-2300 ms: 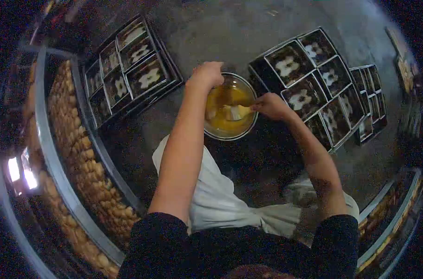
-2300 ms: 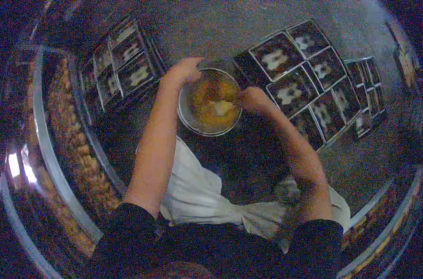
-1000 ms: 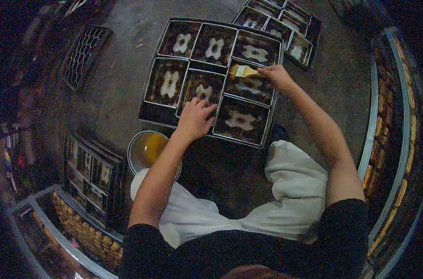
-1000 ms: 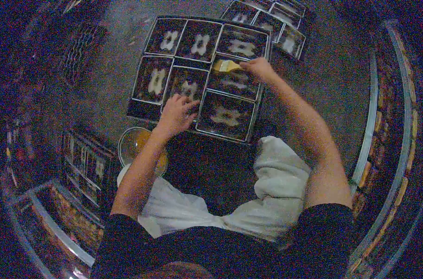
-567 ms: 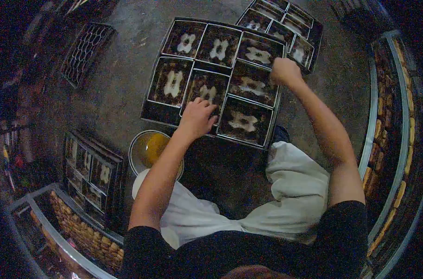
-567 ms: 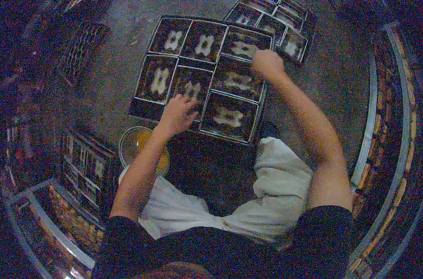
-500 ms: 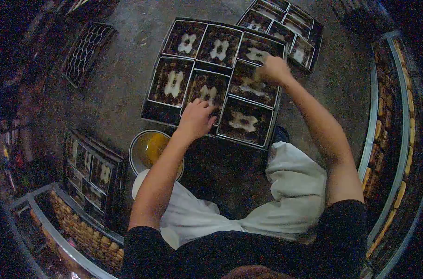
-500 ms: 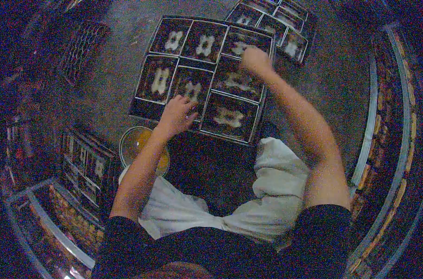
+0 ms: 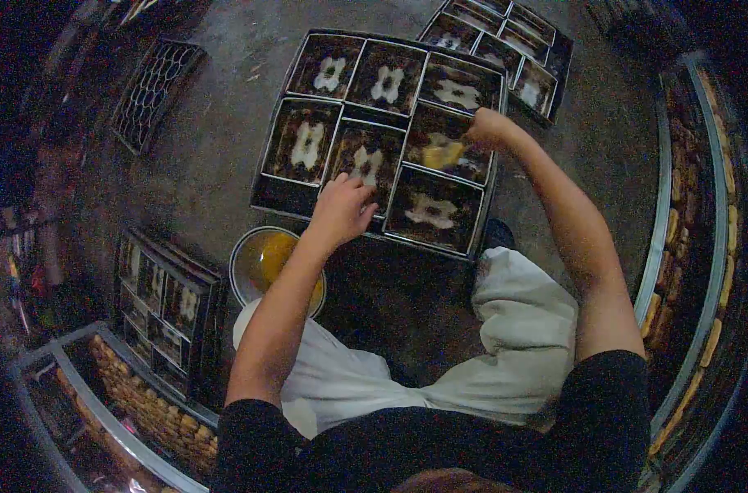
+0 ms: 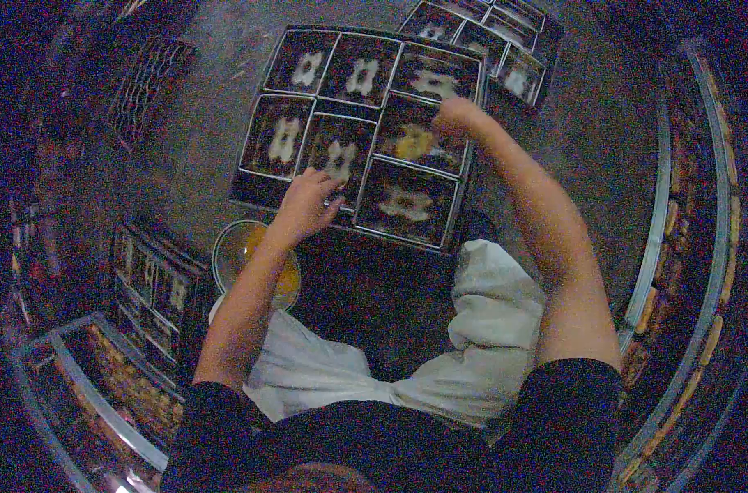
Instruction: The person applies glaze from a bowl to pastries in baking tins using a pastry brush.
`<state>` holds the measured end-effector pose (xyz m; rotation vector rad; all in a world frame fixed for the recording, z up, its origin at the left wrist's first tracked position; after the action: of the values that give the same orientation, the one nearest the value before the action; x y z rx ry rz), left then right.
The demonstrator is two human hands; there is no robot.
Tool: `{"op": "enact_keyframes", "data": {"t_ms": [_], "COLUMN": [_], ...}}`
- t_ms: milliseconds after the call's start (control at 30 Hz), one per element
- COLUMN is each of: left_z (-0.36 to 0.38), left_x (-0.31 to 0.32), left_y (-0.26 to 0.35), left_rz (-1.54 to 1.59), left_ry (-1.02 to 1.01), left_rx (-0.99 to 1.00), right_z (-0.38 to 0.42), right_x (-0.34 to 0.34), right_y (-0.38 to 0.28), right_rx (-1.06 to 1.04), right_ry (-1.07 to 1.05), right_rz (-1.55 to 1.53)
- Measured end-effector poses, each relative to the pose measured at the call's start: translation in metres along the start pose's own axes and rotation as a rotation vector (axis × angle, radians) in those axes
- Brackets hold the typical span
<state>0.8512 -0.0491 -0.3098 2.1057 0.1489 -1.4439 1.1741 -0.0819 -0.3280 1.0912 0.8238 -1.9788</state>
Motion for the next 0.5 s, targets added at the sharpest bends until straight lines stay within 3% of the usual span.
{"op": "enact_keyframes", "data": {"t_ms": [67,200,500], "left_z": [-0.001,0.001,0.003], "left_x": [0.001,-0.001,-0.006], "left_y": [0.001,0.002,-0.002], "left_rz": [0.016,-0.004,-0.007], "left_ry": [0.008,0.023,0.042], "left_rx": [0.005,0.009,0.003], "right_z": [0.025,0.039,0.019], "right_x": [-0.028,-0.036,-0.016], "right_y": [-0.013,-0.025,-0.053], "right_rx": [-0.073,-0.069,-0.139], "right_ry": [0.162,0.216,0.451], "right_rz": [0.188,0.289,-0.205]}}
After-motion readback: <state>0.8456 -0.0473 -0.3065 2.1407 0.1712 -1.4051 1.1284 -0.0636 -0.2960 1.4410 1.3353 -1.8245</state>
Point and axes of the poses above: each hand's wrist, its own z-axis away from the middle knuckle, its own x-axis out of the palm, y = z × x, the point moved 2 cm from there along -z, towards the middle knuckle, and after that the axes turned 14 degrees about y, right-handed, at the moved point
